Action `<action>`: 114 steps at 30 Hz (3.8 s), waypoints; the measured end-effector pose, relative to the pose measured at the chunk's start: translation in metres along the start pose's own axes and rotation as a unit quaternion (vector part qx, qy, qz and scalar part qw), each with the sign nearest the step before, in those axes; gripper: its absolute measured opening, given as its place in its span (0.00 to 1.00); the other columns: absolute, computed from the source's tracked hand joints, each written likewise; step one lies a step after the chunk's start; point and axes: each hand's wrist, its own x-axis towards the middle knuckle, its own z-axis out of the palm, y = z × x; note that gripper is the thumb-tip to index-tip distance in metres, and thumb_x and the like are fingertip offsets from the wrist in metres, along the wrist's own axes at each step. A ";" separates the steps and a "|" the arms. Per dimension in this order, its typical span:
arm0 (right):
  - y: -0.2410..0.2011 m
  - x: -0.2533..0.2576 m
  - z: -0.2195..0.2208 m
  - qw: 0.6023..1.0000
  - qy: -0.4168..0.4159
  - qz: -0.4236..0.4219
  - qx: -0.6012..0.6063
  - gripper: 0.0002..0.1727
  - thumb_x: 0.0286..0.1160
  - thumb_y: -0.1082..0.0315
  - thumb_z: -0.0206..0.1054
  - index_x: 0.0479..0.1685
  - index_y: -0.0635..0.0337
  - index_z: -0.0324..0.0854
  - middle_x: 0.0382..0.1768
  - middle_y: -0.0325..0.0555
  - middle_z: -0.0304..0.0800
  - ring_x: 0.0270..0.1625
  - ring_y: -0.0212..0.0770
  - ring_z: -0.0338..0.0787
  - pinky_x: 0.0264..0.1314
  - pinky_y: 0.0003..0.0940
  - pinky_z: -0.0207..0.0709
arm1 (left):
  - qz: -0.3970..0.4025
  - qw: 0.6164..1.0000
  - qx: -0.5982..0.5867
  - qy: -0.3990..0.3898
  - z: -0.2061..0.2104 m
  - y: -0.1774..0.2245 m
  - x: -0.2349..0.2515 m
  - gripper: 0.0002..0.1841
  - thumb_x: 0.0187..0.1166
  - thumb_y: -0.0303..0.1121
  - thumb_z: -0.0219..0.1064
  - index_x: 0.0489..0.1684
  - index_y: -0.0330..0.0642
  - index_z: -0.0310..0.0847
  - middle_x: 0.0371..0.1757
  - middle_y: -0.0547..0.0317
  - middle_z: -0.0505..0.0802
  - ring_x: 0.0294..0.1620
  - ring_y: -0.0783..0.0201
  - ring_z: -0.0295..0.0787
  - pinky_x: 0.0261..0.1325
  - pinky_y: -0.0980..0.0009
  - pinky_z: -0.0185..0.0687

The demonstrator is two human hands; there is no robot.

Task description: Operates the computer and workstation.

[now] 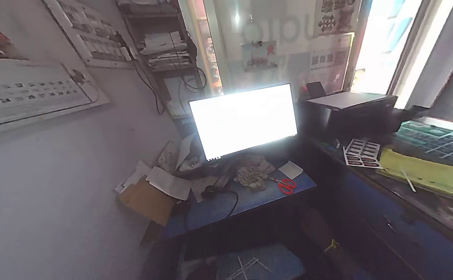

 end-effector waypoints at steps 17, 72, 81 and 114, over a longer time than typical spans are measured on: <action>-0.001 0.000 0.002 1.000 0.012 0.002 0.021 0.32 0.81 0.50 0.61 0.81 0.59 0.76 0.82 0.64 0.73 0.84 0.61 0.73 0.87 0.54 0.65 | 0.015 0.998 0.009 0.068 0.028 -0.020 0.015 0.33 0.88 0.61 0.46 0.57 0.45 0.91 0.57 0.46 0.95 0.62 0.43 0.92 0.63 0.39 0.83; -0.003 -0.002 -0.006 0.999 -0.025 -0.024 0.032 0.29 0.83 0.52 0.59 0.83 0.46 0.75 0.85 0.53 0.71 0.86 0.53 0.71 0.86 0.51 0.68 | -0.010 1.000 0.023 0.004 0.016 -0.007 0.014 0.35 0.90 0.60 0.42 0.59 0.40 0.89 0.60 0.40 0.94 0.67 0.39 0.89 0.67 0.37 0.80; -0.005 -0.001 -0.007 0.998 -0.030 -0.024 0.047 0.29 0.83 0.52 0.59 0.84 0.47 0.75 0.86 0.53 0.69 0.88 0.52 0.69 0.89 0.50 0.65 | 0.004 0.999 0.027 0.022 0.019 -0.010 0.014 0.34 0.91 0.59 0.43 0.57 0.40 0.90 0.59 0.40 0.94 0.65 0.39 0.90 0.66 0.37 0.81; 0.003 0.002 0.003 0.999 -0.021 -0.017 0.022 0.30 0.86 0.51 0.55 0.85 0.49 0.73 0.88 0.56 0.65 0.90 0.54 0.65 0.92 0.49 0.59 | 0.021 0.999 0.021 0.025 0.019 -0.013 0.012 0.34 0.90 0.60 0.43 0.55 0.41 0.91 0.57 0.41 0.95 0.63 0.41 0.91 0.64 0.38 0.82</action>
